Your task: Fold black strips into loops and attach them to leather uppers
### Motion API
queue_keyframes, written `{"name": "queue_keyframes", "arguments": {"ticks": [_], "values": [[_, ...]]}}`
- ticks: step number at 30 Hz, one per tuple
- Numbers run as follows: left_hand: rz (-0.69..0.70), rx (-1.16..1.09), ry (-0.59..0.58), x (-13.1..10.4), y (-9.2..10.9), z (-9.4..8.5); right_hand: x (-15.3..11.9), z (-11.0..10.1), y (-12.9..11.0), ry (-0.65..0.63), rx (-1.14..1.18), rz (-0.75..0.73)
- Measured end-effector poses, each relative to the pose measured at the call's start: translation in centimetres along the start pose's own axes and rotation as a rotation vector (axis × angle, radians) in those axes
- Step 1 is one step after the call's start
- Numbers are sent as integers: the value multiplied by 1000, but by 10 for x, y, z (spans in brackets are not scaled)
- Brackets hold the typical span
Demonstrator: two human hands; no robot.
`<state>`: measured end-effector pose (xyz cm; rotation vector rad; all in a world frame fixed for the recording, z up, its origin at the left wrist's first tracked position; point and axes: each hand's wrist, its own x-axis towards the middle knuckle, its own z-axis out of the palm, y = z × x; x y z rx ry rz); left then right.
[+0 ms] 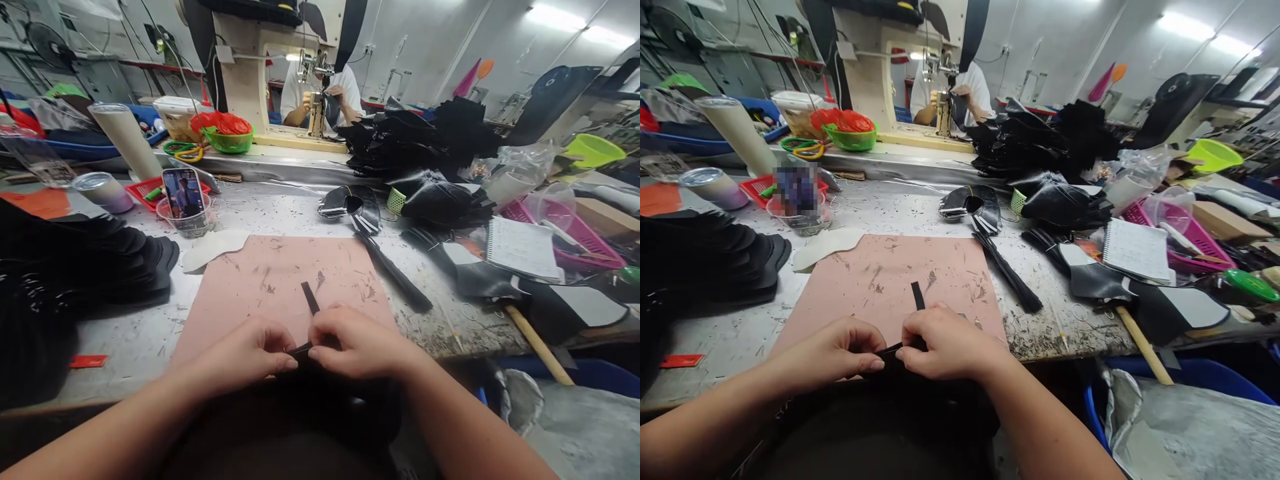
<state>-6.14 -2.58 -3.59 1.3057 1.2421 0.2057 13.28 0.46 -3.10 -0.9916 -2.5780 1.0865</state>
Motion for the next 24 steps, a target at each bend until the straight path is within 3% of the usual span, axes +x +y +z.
{"name": "queue_keyframes", "arguments": {"ticks": [9, 15, 24], "values": [[62, 17, -123, 3, -1, -2, 0, -1, -4, 13, -98, 6], [167, 275, -60, 9, 7, -1, 1, 2, -9, 14, -193, -28], [77, 256, -120, 11, 9, -4, -5, -18, 3, -72, -94, 88]]}}
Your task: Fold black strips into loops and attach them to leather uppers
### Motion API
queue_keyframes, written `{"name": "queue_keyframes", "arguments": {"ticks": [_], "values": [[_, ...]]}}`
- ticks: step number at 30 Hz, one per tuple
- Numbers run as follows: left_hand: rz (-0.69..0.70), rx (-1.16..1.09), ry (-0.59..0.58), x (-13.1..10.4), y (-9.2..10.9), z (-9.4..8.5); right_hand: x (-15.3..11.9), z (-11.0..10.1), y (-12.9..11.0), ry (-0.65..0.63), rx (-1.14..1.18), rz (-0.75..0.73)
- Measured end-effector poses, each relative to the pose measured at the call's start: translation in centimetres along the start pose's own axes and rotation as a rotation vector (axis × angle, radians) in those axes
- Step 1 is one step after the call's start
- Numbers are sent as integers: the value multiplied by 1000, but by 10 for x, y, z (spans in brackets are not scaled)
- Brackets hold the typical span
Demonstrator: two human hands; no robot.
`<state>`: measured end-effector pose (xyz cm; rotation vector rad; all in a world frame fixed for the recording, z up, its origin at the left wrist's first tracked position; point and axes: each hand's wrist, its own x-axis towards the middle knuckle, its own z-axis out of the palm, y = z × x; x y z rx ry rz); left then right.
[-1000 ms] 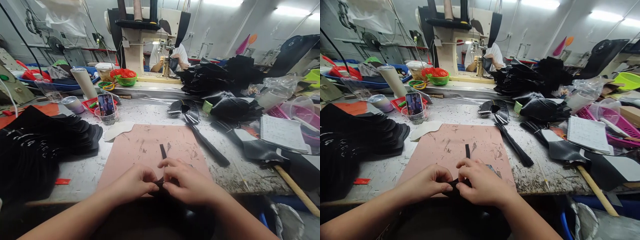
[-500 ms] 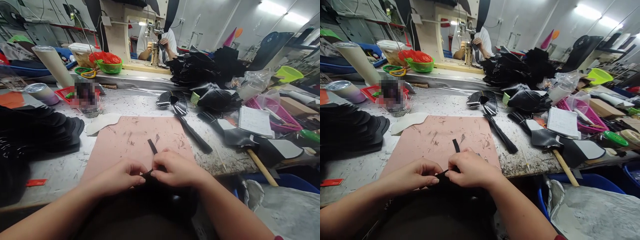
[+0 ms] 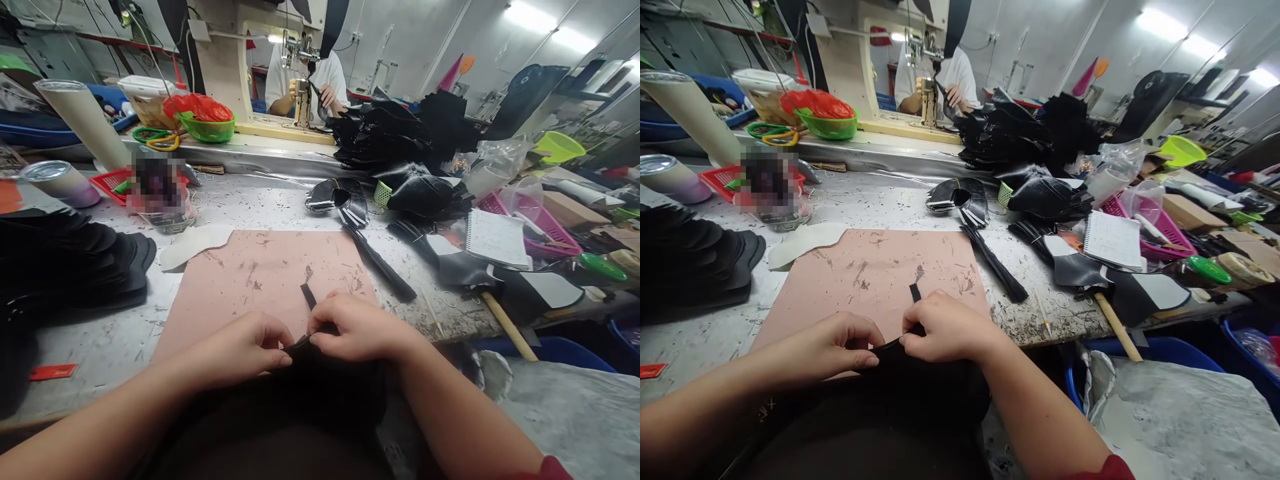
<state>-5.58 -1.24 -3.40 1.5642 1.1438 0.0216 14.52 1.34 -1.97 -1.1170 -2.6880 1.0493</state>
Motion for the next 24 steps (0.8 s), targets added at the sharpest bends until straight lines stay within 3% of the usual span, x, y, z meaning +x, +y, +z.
{"name": "queue_keyframes", "arguments": {"ticks": [5, 10, 18, 24], "values": [[28, 29, -19, 0, 5, 1, 2, 3, -3, 49, -34, -51], [89, 47, 69, 4, 13, 4, 0, 1, -8, 93, -88, -59], [81, -189, 147, 8, 8, 12, -5, -4, -1, 32, 96, 53], [122, -247, 168, 8, 3, 13, -7, -2, 3, 87, 178, -49]]}}
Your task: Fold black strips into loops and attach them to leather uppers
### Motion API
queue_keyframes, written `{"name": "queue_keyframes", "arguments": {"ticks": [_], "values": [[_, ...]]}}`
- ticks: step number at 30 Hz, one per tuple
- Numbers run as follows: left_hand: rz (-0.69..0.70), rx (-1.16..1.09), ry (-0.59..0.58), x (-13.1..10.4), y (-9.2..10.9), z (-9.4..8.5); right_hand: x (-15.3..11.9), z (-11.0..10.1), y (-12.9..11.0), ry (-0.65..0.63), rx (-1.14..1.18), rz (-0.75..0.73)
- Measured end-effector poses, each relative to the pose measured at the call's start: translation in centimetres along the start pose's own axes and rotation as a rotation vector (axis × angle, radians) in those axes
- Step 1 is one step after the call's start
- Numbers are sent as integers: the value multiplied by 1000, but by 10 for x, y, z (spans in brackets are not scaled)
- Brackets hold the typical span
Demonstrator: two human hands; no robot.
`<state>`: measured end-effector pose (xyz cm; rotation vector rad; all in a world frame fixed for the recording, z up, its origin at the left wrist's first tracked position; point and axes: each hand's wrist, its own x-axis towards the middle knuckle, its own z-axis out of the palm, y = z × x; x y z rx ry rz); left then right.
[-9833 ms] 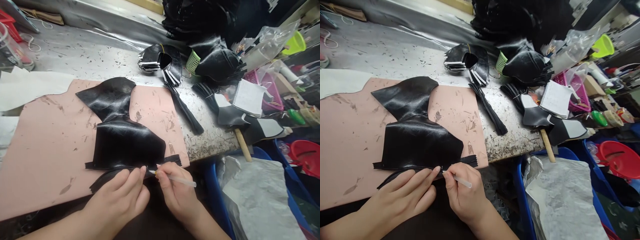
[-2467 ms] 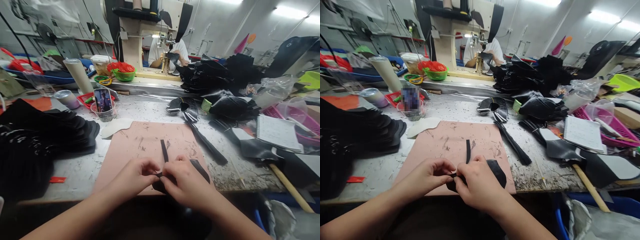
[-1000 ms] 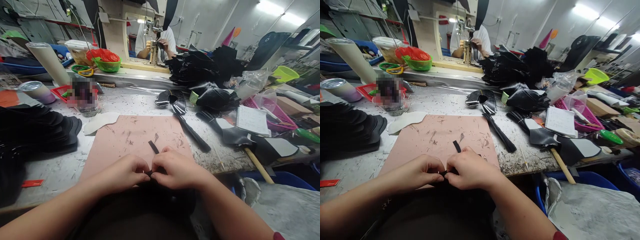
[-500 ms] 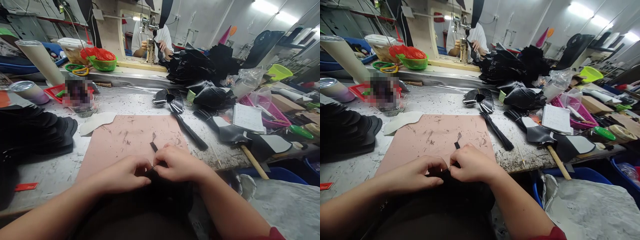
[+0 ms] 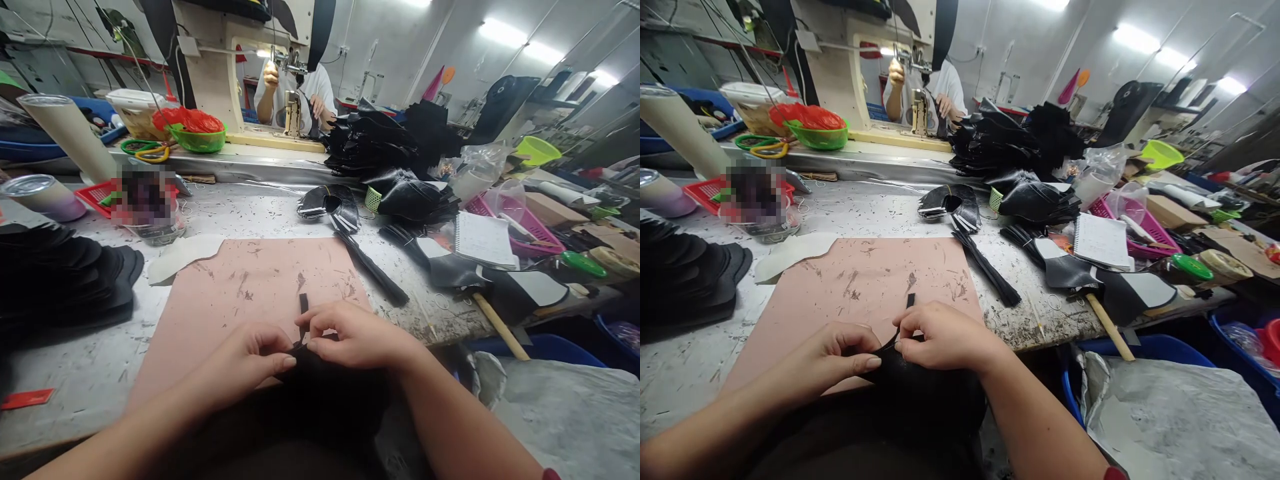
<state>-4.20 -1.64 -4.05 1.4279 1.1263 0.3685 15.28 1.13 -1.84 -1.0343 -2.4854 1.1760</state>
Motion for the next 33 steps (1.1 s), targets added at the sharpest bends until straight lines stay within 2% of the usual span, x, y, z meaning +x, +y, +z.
{"name": "queue_keyframes", "arguments": {"ticks": [4, 8, 11, 16, 19, 23, 28, 33], "values": [[-23, -20, -124, 0, 2, -5, 2, -1, 1, -10, 7, -6], [15, 177, -193, 2, 9, -10, 3, 1, -1, -37, -40, -20], [71, 279, -157, 5, 15, -10, 1, 3, -5, -4, -72, -27], [-6, 203, -6, 7, 14, -8, -7, -1, -6, 215, -86, 90], [-3, 174, 2, 5, 12, -7, -8, -1, -4, 258, -55, 81], [17, 205, -16, 4, 13, -7, -8, 2, -3, 269, -71, 74], [53, 292, -88, 8, 20, -8, -8, 4, -9, 209, -153, 46], [-2, 228, -55, 12, 24, -7, -13, 0, -11, 204, -165, 52]]}}
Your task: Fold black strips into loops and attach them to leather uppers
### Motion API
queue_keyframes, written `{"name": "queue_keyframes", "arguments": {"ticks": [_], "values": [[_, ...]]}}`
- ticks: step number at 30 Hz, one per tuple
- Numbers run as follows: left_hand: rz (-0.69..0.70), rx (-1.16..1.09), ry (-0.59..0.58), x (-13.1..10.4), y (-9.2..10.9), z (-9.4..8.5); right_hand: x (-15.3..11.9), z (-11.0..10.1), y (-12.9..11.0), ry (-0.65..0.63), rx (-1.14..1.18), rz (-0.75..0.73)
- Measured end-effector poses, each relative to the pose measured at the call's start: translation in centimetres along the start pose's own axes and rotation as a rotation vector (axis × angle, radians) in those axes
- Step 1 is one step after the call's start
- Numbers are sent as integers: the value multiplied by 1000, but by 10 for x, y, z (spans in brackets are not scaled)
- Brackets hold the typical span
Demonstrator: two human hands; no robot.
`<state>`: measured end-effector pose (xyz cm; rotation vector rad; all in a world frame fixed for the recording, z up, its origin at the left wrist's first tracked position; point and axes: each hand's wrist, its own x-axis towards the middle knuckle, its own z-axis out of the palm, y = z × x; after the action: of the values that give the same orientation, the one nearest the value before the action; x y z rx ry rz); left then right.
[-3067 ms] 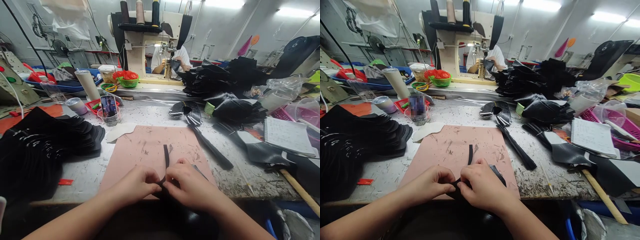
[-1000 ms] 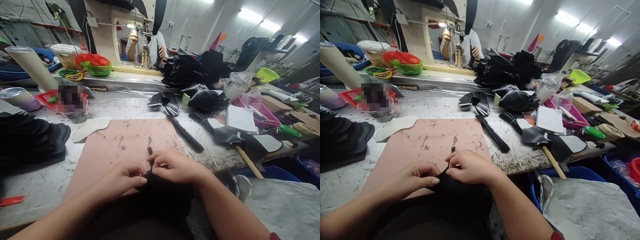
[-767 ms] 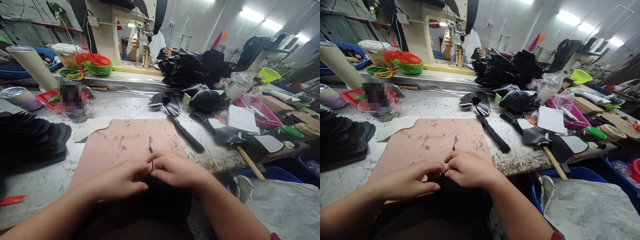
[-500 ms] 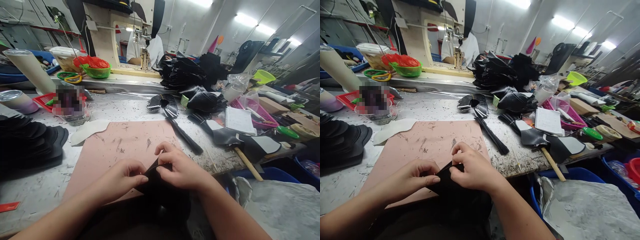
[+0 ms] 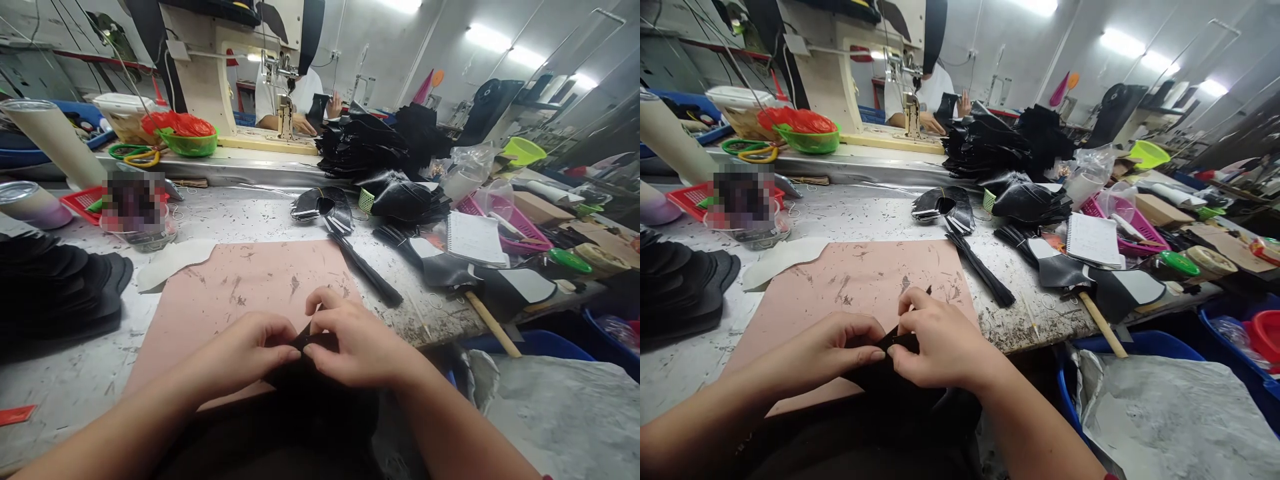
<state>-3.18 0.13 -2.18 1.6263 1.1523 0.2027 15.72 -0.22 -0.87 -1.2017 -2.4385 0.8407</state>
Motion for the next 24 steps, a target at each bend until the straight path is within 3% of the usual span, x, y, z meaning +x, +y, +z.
{"name": "queue_keyframes", "arguments": {"ticks": [4, 15, 19, 24], "values": [[-8, -24, -12, 0, -1, 0, -3, -3, 3, 41, 28, -22], [52, -44, -121, -1, -1, -5, 1, -1, 8, -10, 106, -88], [103, 64, -108, 2, 1, -6, 1, 1, 5, -16, 103, -90], [116, -3, -59, 7, 5, -3, -1, 0, 4, -16, 64, -69]]}}
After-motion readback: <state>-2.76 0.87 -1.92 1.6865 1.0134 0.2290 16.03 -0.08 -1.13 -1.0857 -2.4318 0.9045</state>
